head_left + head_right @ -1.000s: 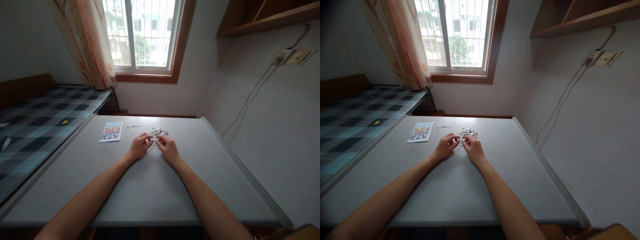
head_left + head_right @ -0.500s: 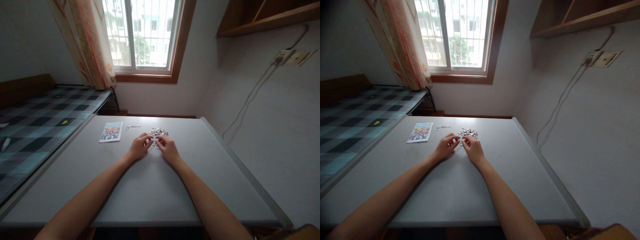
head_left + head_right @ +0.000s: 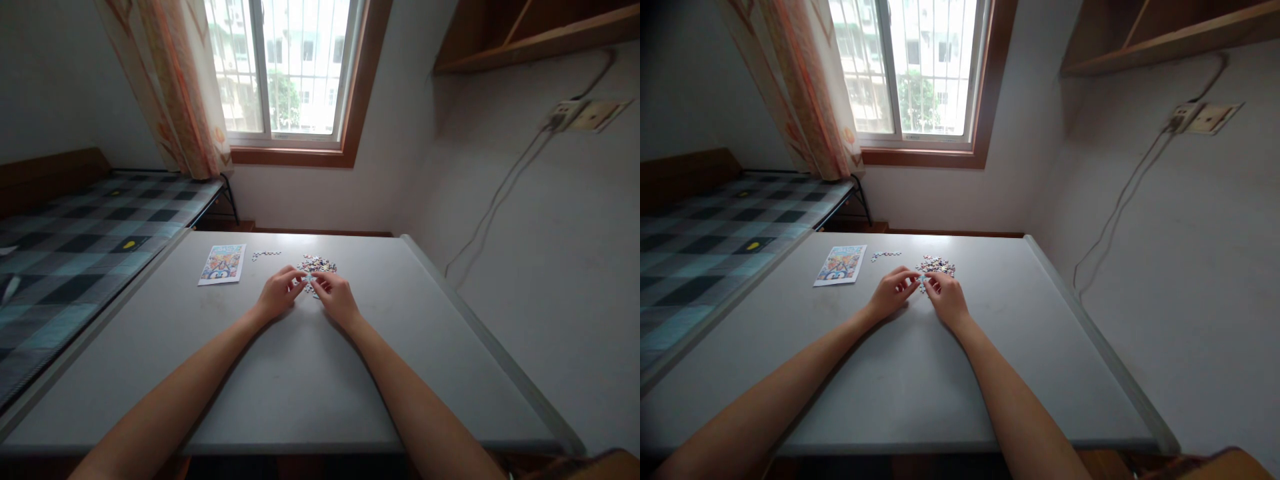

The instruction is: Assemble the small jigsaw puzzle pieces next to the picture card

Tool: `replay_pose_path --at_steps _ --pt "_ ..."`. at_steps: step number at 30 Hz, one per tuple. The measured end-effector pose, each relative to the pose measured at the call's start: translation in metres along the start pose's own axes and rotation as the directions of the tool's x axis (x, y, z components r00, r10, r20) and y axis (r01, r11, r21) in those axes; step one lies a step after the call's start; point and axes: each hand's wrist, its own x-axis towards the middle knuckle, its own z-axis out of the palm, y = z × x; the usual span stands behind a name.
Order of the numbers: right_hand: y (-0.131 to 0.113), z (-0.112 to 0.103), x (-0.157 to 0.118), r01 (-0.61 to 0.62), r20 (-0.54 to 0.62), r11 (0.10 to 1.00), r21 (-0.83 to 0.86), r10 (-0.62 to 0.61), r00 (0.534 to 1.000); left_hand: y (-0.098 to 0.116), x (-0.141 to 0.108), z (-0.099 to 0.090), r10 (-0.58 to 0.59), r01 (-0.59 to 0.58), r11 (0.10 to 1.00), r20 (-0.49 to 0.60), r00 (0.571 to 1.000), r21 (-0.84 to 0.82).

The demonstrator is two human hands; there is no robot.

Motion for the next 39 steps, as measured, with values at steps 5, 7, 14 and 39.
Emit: replay_pose_path --at_steps 5,7,14,39 --pt "-0.0009 0.0 0.0 0.001 0.001 1.0 0.012 -0.001 1.0 0.0002 -0.0001 -0.0002 0.002 -0.002 1.0 -0.001 1.0 0.003" --pt "-0.0005 0.0001 -0.0003 0.001 0.001 1.0 0.01 -0.001 1.0 0.0003 -0.0003 -0.0004 0.001 -0.001 1.0 0.002 1.0 0.005" --pt "0.0008 -0.0001 -0.0003 0.007 0.002 1.0 0.006 -0.007 1.0 0.0009 -0.0003 -0.0009 0.01 -0.01 1.0 0.0 1.0 0.012" --pt "-0.0009 -0.0013 -0.0008 0.01 0.008 1.0 -0.012 -0.01 1.0 -0.0002 -0.001 0.0001 0.005 -0.005 1.0 -0.012 1.0 0.027"
